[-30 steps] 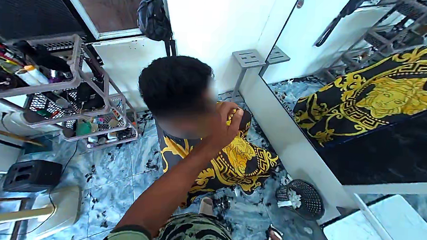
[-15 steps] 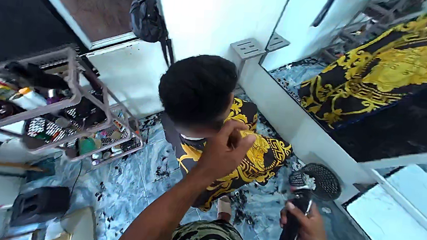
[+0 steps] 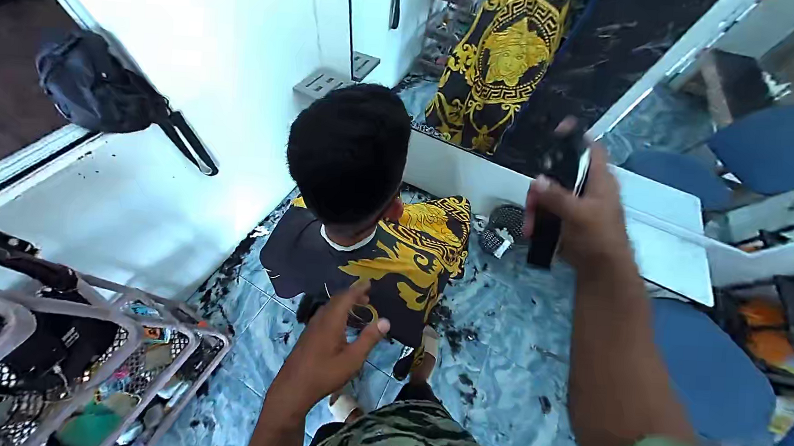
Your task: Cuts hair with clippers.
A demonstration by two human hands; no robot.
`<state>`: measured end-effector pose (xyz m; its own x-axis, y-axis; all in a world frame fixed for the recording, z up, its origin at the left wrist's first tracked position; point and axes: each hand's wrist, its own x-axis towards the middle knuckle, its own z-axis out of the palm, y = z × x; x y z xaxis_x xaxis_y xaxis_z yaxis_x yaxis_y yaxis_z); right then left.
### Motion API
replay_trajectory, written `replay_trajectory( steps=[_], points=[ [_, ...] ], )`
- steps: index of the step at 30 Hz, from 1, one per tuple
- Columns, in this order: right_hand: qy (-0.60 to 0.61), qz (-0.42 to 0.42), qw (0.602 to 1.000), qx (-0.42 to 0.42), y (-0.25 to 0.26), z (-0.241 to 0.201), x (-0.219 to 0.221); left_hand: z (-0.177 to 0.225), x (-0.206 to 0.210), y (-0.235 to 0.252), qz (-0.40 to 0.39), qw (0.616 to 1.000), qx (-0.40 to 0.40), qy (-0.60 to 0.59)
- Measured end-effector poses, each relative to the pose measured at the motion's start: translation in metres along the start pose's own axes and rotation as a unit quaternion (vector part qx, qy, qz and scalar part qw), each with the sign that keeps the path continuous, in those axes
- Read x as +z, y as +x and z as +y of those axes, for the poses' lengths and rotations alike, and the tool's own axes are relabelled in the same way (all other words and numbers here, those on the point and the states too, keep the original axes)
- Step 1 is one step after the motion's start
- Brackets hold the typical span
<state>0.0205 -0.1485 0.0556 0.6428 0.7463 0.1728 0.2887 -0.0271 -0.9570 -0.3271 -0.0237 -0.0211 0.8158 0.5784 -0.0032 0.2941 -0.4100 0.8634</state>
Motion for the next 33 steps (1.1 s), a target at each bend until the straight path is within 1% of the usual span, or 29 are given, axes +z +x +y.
replay_trajectory(
  steps=[2,3,5,7,9,10,12,14,16,18,21,25,27,30,33],
  points=[
    [0.107,-0.046,0.988,0.103,-0.08,0.048,0.032,0.005,-0.004,0.008,0.104,0.993,0.034,0.032],
    [0.134,-0.057,0.976,0.162,-0.123,0.072,0.049,0.005,-0.004,0.012,0.136,0.989,0.035,0.043],
    [0.148,-0.056,0.946,0.283,-0.203,0.111,0.076,0.005,0.001,0.022,0.166,0.984,0.031,0.052],
    [0.144,-0.029,0.913,0.381,-0.267,0.133,0.08,0.004,0.014,0.031,0.175,0.984,0.025,0.038],
    [0.155,0.012,0.895,0.418,-0.306,0.139,0.072,0.002,0.026,0.041,0.187,0.982,0.035,0.02],
    [0.168,0.032,0.892,0.419,-0.317,0.14,0.066,0.001,0.031,0.046,0.192,0.98,0.044,0.016],
    [0.192,0.061,0.891,0.407,-0.322,0.14,0.055,0.0,0.04,0.053,0.199,0.978,0.06,0.005],
    [0.23,0.09,0.889,0.385,-0.31,0.137,0.05,0.002,0.045,0.058,0.204,0.977,0.066,-0.006],
    [0.263,0.09,0.89,0.36,-0.29,0.13,0.048,0.003,0.048,0.061,0.206,0.977,0.055,-0.008],
    [0.263,0.047,0.909,0.321,-0.261,0.122,0.048,0.005,0.049,0.066,0.214,0.976,0.048,-0.009],
    [0.203,-0.056,0.94,0.268,-0.2,0.102,0.057,0.008,0.049,0.073,0.23,0.972,0.045,-0.008],
    [0.123,-0.185,0.955,0.198,-0.112,0.065,0.084,0.012,0.049,0.081,0.25,0.966,0.053,-0.028],
    [0.083,-0.216,0.956,0.18,-0.072,0.051,0.101,0.013,0.047,0.083,0.253,0.966,0.05,-0.033],
    [0.056,-0.234,0.961,0.139,-0.023,0.042,0.121,0.01,0.043,0.084,0.254,0.963,0.065,-0.058],
    [0.046,-0.251,0.96,0.112,0.011,0.036,0.132,0.006,0.04,0.075,0.292,0.948,0.081,-0.095]
  ],
)
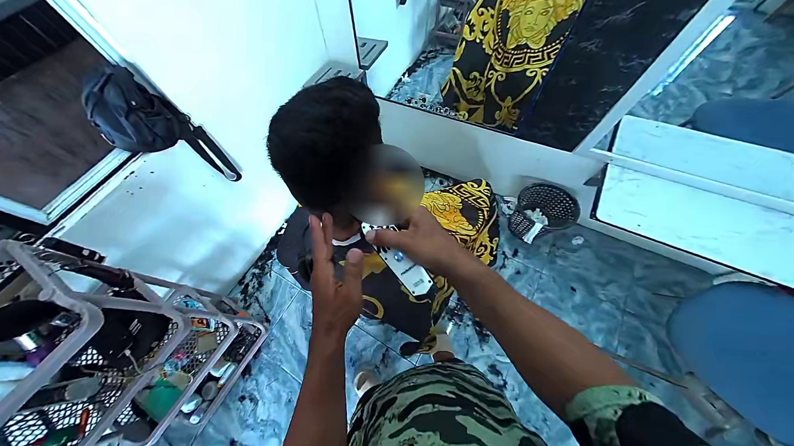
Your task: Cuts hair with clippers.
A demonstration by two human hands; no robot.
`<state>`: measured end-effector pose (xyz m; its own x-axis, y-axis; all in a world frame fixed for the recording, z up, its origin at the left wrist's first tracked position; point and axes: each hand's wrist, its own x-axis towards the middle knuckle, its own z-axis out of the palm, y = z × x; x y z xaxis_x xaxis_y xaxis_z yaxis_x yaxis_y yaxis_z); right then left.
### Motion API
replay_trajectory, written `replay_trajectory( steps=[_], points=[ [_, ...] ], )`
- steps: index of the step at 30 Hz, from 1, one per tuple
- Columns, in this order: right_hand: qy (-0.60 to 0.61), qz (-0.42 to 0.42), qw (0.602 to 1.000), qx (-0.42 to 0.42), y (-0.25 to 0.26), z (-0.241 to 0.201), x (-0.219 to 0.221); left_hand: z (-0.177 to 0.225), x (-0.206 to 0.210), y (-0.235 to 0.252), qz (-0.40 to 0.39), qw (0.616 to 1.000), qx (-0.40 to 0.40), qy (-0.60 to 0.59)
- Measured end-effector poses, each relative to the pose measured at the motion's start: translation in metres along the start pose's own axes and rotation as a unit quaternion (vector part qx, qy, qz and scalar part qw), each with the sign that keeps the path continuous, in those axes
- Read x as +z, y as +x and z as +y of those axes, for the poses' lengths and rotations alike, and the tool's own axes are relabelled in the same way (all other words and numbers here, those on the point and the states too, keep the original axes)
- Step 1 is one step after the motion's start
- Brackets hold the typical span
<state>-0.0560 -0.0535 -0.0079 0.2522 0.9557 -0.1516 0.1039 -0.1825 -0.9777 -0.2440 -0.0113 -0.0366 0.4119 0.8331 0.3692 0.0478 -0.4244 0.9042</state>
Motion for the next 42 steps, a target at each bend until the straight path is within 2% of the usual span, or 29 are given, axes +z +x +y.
replay_trajectory(
  steps=[3,6,10,14,17,21,25,29,33,37,42],
  points=[
    [-0.023,-0.014,1.0,0.002,0.012,-0.004,-0.006,-0.001,-0.003,-0.017,0.062,0.996,-0.064,-0.025],
    [0.003,-0.027,0.999,0.024,0.012,-0.008,-0.007,-0.01,0.0,-0.027,0.065,0.986,-0.138,-0.061],
    [0.037,-0.017,0.999,0.016,0.011,-0.014,-0.003,-0.016,0.008,-0.018,0.106,0.969,-0.155,-0.163],
    [0.038,0.004,0.999,0.036,0.009,-0.016,0.003,0.003,0.009,-0.005,0.109,0.942,-0.193,-0.251],
    [0.052,0.012,0.998,0.02,0.008,-0.019,0.007,0.012,0.01,0.001,0.081,0.934,-0.2,-0.284],
    [0.045,0.021,0.998,0.045,0.006,-0.021,0.01,0.012,0.009,0.007,0.056,0.925,-0.196,-0.321],
    [0.065,0.027,0.998,0.008,0.004,-0.025,0.012,0.005,0.008,0.008,0.029,0.922,-0.192,-0.337],
    [0.04,0.047,0.998,0.033,0.005,-0.023,0.013,0.002,0.005,0.009,0.024,0.918,-0.183,-0.35],
    [0.033,0.033,0.999,0.007,0.002,-0.029,0.017,-0.008,0.005,0.008,0.015,0.915,-0.178,-0.362],
    [0.024,0.051,0.998,0.035,0.005,-0.025,0.013,-0.007,0.005,0.01,0.005,0.917,-0.188,-0.353],
    [0.017,0.031,0.999,0.014,0.004,-0.026,0.013,-0.006,0.005,0.01,0.002,0.918,-0.185,-0.35]
  ],
)
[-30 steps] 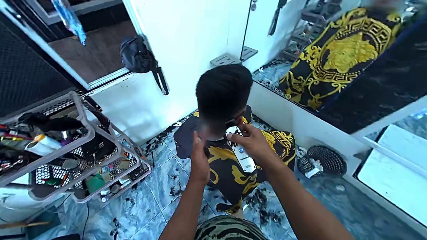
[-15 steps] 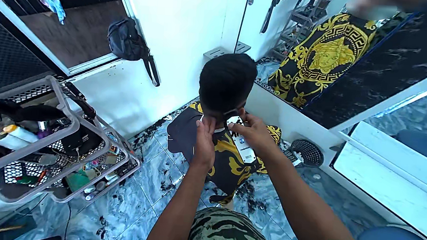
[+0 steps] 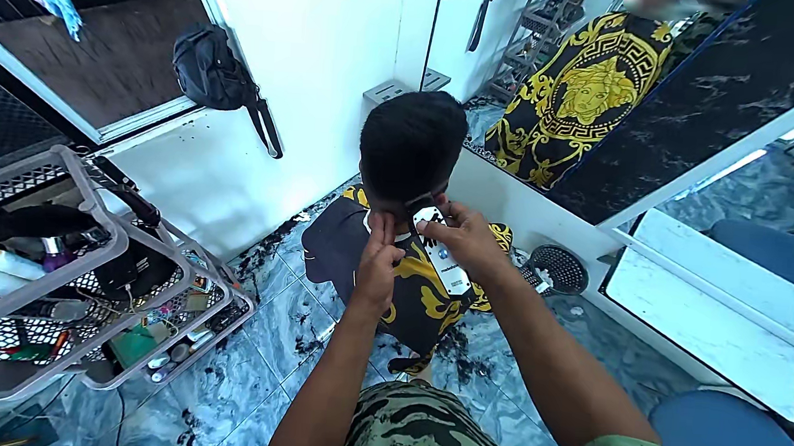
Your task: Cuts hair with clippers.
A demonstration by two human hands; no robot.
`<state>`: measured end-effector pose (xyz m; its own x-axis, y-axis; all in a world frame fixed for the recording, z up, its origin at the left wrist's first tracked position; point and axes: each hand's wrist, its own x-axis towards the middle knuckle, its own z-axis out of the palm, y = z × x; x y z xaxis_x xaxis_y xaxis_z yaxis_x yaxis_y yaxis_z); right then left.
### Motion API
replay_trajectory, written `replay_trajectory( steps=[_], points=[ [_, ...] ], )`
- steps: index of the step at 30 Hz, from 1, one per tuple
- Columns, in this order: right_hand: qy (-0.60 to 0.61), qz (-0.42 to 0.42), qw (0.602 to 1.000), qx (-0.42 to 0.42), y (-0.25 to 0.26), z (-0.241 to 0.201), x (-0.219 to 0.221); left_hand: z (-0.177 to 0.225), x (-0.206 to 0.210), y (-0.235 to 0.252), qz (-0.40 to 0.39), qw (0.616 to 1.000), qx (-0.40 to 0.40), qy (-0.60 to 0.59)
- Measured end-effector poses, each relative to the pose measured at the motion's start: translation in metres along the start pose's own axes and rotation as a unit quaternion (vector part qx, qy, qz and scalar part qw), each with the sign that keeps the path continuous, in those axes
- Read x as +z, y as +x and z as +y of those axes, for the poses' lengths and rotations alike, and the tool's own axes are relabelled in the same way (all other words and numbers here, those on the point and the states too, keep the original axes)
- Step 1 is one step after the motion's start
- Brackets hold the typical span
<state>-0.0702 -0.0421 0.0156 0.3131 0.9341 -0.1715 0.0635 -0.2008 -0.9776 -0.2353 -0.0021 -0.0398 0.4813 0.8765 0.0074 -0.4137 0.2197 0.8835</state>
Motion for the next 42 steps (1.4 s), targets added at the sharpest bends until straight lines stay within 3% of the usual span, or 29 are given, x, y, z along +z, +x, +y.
replay_trajectory(
  steps=[3,7,11,15,19,23,28,32,36,42],
  points=[
    [-0.004,0.016,1.0,0.02,-0.001,0.002,-0.001,-0.001,0.0,0.0,-0.003,1.0,0.001,0.001],
    [-0.005,0.002,1.0,-0.021,-0.005,0.002,0.003,-0.002,-0.001,-0.002,-0.002,1.0,0.0,0.002],
    [-0.014,0.021,1.0,0.01,-0.002,0.003,0.003,-0.001,0.001,-0.001,0.001,1.0,-0.002,0.016],
    [0.006,0.018,0.999,-0.036,0.0,-0.005,0.009,-0.001,0.001,-0.001,0.003,1.0,0.001,0.029],
    [-0.025,0.04,0.999,0.004,0.001,0.006,0.009,-0.001,-0.001,0.0,-0.005,0.999,-0.003,0.045],
    [-0.003,0.022,0.999,-0.044,-0.002,-0.004,0.016,-0.001,-0.002,-0.001,0.004,0.998,-0.01,0.06],
    [-0.005,0.041,0.999,0.012,-0.002,0.005,0.016,-0.002,-0.002,0.001,0.002,0.999,-0.009,0.043],
    [-0.004,0.042,0.998,-0.039,-0.002,-0.001,0.023,-0.003,-0.001,0.0,0.008,0.999,-0.008,0.046],
    [0.006,0.045,0.999,0.001,0.0,0.009,0.022,-0.001,-0.001,0.002,0.006,0.999,-0.007,0.033],
    [0.013,0.036,0.999,-0.014,-0.004,0.011,0.027,-0.003,-0.003,0.002,0.005,0.999,-0.003,0.037]
  ],
)
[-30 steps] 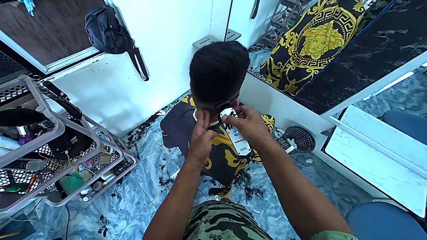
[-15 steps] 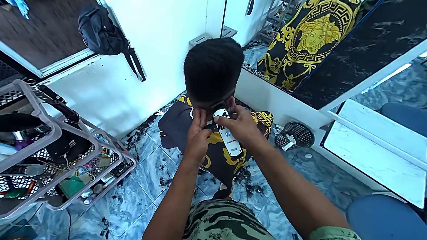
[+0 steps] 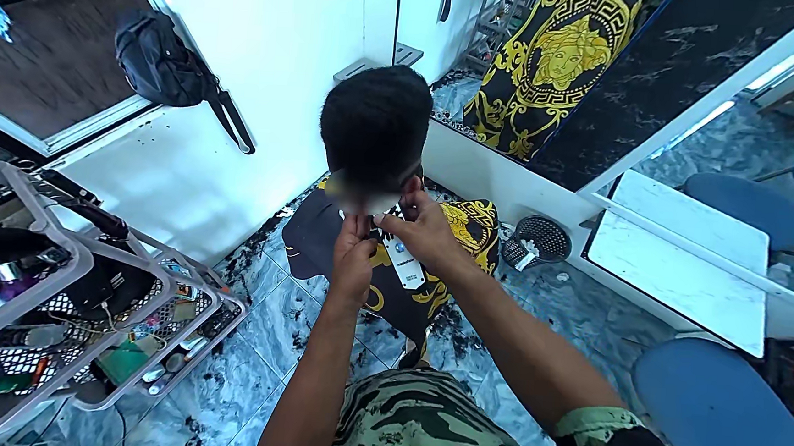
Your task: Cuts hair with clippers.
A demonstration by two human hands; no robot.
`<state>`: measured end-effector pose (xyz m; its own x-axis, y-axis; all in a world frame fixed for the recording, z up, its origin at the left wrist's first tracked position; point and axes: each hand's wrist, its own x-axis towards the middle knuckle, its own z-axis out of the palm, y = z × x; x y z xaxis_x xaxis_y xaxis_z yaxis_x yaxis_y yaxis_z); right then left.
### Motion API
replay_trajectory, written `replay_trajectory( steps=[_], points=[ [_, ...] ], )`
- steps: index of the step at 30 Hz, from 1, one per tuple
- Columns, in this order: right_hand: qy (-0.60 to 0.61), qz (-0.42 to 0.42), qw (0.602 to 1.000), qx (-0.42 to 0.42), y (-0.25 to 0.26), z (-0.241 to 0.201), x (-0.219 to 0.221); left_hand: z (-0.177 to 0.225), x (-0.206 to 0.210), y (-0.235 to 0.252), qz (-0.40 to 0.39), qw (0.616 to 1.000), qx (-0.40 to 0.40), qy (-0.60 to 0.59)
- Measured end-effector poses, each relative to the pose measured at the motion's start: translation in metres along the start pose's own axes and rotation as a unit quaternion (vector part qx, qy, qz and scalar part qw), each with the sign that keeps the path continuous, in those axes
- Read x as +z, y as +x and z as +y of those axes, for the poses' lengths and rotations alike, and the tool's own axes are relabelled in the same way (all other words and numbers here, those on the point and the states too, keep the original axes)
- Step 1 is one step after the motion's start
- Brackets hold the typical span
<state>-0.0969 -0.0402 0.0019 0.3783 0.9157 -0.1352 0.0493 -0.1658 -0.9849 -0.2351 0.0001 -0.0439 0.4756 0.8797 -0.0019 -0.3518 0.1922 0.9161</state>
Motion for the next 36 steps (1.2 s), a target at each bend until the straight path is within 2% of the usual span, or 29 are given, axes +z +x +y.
replay_trajectory(
  steps=[2,6,11,14,18,22,27,31,36],
  points=[
    [-0.002,-0.001,1.0,0.02,-0.003,0.003,-0.002,0.001,0.001,0.001,0.002,1.0,0.002,-0.008],
    [0.014,-0.002,1.0,-0.019,0.0,-0.009,0.003,0.002,-0.001,0.002,0.009,1.0,0.004,-0.005],
    [0.013,-0.003,1.0,0.022,-0.005,0.0,0.002,0.006,-0.002,0.003,0.016,1.0,-0.007,0.001],
    [0.02,-0.002,0.999,-0.025,-0.005,-0.003,0.006,0.006,-0.003,0.003,0.023,1.0,-0.005,0.002],
    [0.022,0.003,1.0,0.017,-0.001,0.004,0.005,0.009,-0.002,0.004,0.026,1.0,-0.006,-0.012],
    [0.057,0.002,0.998,-0.02,0.001,-0.014,0.008,0.007,-0.003,0.003,0.041,0.999,-0.001,-0.012],
    [0.076,-0.02,0.995,0.055,-0.001,-0.004,-0.001,0.011,-0.003,0.003,0.03,0.999,-0.003,-0.012],
    [0.092,-0.034,0.995,0.012,-0.005,-0.017,0.0,0.01,-0.003,0.002,0.036,0.999,-0.008,-0.011],
    [0.082,-0.016,0.996,0.045,-0.003,-0.01,-0.003,0.011,-0.003,0.003,0.029,1.0,-0.005,-0.007]
  ],
)
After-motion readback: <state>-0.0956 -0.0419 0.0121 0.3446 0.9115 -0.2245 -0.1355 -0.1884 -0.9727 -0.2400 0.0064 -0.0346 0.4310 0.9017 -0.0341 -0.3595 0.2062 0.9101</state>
